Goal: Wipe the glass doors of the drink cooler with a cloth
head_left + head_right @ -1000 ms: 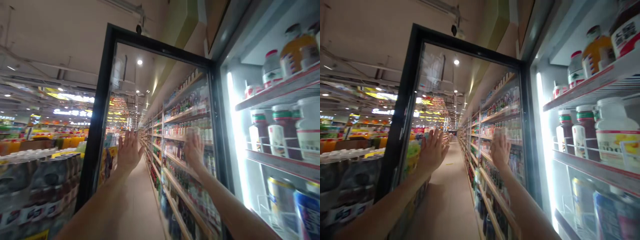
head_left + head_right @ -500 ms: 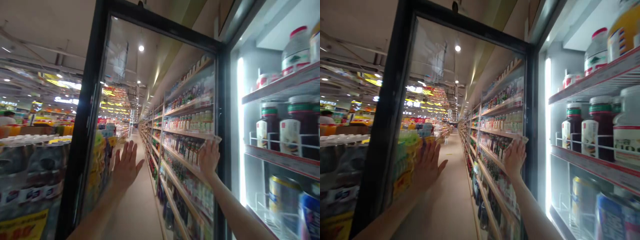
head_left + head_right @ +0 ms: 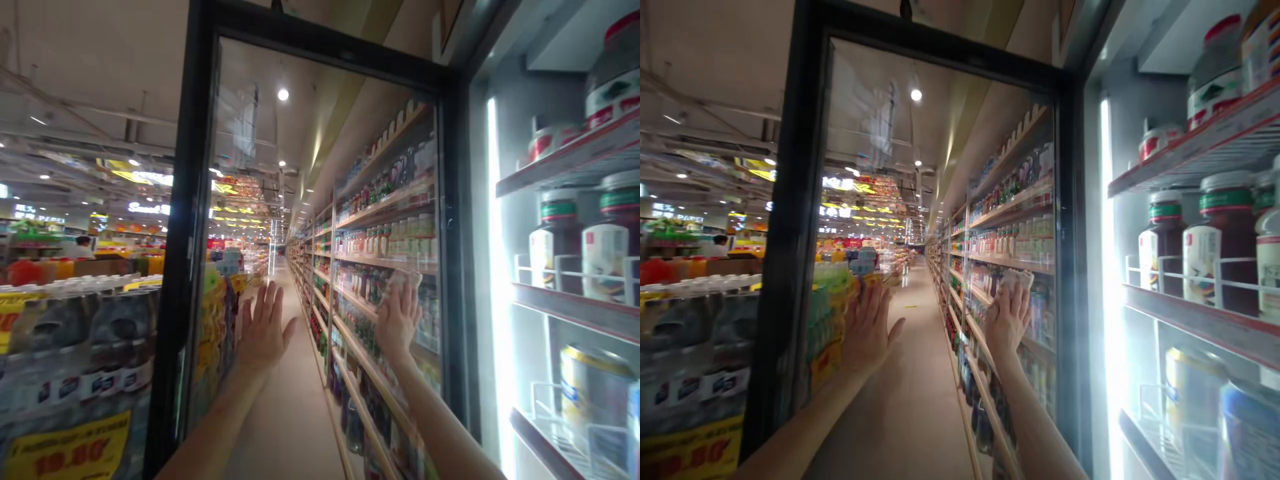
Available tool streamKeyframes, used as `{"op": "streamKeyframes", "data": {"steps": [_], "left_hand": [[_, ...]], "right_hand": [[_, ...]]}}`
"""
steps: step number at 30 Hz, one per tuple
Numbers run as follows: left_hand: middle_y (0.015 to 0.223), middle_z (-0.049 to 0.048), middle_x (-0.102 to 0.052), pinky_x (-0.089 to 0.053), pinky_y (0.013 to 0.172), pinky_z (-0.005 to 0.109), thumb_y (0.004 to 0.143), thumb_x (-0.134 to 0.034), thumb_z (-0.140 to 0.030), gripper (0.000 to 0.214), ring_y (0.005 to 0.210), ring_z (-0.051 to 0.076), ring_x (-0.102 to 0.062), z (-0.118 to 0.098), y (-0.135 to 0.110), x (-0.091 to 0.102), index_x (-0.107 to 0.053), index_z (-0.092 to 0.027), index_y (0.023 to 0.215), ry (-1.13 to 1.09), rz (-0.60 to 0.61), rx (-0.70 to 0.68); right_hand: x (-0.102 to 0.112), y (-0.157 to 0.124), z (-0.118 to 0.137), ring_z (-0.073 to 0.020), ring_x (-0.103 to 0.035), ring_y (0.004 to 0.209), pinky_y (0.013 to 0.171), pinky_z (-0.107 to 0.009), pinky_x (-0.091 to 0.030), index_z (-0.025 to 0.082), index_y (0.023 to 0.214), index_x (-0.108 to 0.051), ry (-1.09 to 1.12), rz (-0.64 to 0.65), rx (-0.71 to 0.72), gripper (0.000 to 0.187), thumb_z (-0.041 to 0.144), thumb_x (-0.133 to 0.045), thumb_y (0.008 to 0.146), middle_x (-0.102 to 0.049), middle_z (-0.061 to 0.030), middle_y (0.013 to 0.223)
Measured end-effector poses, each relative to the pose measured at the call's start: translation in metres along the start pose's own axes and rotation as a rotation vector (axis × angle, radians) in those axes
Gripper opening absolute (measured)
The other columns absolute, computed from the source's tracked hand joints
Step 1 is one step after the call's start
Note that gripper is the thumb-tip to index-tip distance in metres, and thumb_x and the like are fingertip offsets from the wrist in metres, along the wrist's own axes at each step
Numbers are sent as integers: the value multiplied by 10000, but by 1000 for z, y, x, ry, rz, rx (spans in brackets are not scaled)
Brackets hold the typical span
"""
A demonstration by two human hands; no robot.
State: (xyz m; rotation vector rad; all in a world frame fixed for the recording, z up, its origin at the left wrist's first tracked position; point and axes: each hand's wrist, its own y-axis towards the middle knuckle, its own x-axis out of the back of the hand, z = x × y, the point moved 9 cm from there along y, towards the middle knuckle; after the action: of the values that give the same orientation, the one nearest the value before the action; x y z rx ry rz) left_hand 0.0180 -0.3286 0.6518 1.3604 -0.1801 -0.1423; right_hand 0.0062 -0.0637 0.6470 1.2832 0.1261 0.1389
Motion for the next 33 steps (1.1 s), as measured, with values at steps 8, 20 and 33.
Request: {"op": "streamKeyframes", "data": {"steps": [8, 20, 33], "left_hand": [[1478, 168, -311, -181, 1129, 486, 884, -464, -393, 739, 1399, 287, -235, 0, 0, 3, -109, -133, 1477, 33, -8, -21], [1501, 148, -269, -176, 1131, 512, 878, -473, -363, 751, 1407, 287, -207, 1, -1, 5, -64, -182, 1482, -16, -20, -18], [1502, 147, -263, -148, 1142, 501, 884, -471, -367, 754, 1415, 272, -175, -3, 2, 9, -52, -177, 1482, -35, -17, -13]], "right_hand": [[-11, -45, 133, -227, -202, 1408, 1137, -491, -129, 314, 1341, -465, 164, 220, 634, 478, 261, -451, 866, -443, -19, 1430], [-3, -47, 53, -274, -184, 1415, 1094, -542, -225, 264, 1335, -481, 80, 163, 367, 469, 212, -408, 875, -384, -87, 1463], [3, -60, -6, -317, -177, 1412, 1050, -557, -294, 236, 1395, -395, 10, 83, 171, 511, 211, -378, 884, -345, -134, 1468]]}}
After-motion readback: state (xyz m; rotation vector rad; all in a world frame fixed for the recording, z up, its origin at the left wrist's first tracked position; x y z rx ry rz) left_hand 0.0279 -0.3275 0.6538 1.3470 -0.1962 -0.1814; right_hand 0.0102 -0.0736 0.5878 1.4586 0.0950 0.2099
